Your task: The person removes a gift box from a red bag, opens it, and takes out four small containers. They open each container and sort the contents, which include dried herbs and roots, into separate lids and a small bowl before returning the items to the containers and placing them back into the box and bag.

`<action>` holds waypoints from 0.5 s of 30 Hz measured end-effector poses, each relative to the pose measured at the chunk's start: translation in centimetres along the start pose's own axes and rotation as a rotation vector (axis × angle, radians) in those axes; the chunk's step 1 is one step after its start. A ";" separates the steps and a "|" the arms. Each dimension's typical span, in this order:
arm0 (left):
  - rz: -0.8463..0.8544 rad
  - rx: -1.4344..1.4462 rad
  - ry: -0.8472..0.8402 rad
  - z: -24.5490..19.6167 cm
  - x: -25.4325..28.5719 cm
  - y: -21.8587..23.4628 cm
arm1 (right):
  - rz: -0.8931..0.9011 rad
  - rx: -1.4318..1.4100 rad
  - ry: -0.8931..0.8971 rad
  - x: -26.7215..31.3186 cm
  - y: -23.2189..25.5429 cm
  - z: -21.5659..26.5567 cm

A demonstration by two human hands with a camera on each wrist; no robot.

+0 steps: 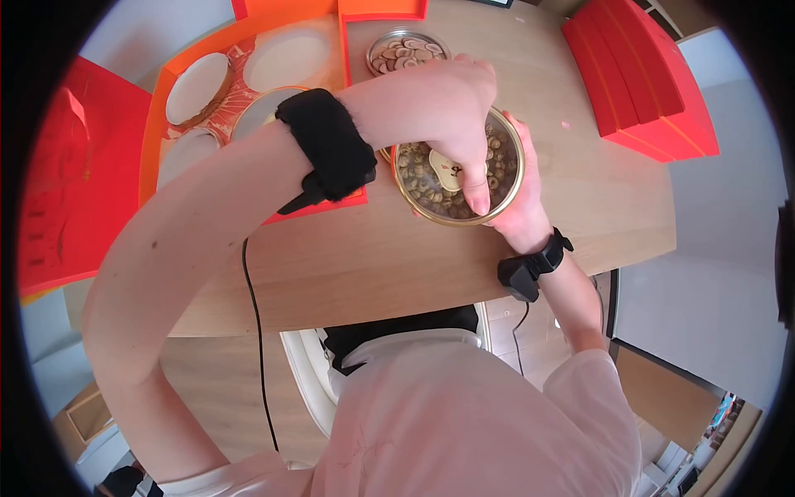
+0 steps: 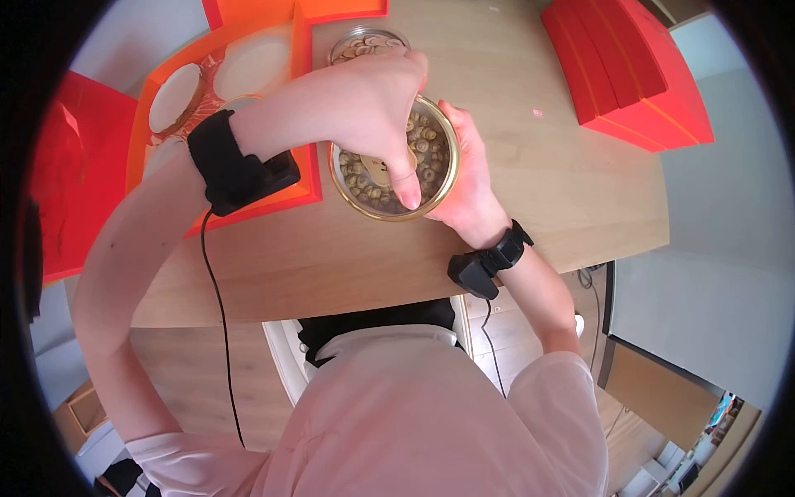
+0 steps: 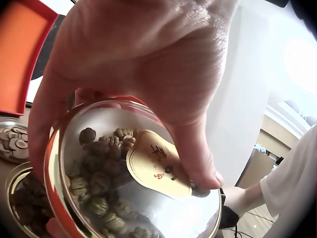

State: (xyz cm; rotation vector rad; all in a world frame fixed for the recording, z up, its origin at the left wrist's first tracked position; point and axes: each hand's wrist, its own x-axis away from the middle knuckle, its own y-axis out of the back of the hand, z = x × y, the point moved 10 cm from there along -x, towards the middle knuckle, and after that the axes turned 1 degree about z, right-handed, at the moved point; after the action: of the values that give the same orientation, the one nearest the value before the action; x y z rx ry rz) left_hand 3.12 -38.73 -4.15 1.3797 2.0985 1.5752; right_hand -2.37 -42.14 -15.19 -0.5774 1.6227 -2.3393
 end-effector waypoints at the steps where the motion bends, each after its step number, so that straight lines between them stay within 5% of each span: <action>1: 0.008 0.014 -0.005 0.0 0.0 0.0 | 0.014 -0.018 0.004 -0.1 -0.1 0.0; 3: 0.016 -0.025 -0.010 -0.3 0.1 0.6 | 0.043 -0.050 0.013 -0.3 -0.4 0.0; 6: -0.106 -0.061 0.007 -1.4 0.2 1.0 | -0.253 0.021 0.043 -0.2 0.1 0.0; 13: -0.221 -0.093 0.124 -1.3 0.5 1.3 | -0.048 0.059 0.000 0.1 -1.6 0.0; 15: -0.222 -0.074 0.145 -1.2 0.3 1.3 | 0.099 -0.271 -0.058 -0.3 -1.4 -0.4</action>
State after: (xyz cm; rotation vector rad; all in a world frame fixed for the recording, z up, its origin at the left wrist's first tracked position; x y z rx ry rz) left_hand 2.97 -39.25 -2.48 0.9974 2.1619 1.6844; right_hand -2.24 -41.18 -14.06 -0.5965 1.9094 -2.0288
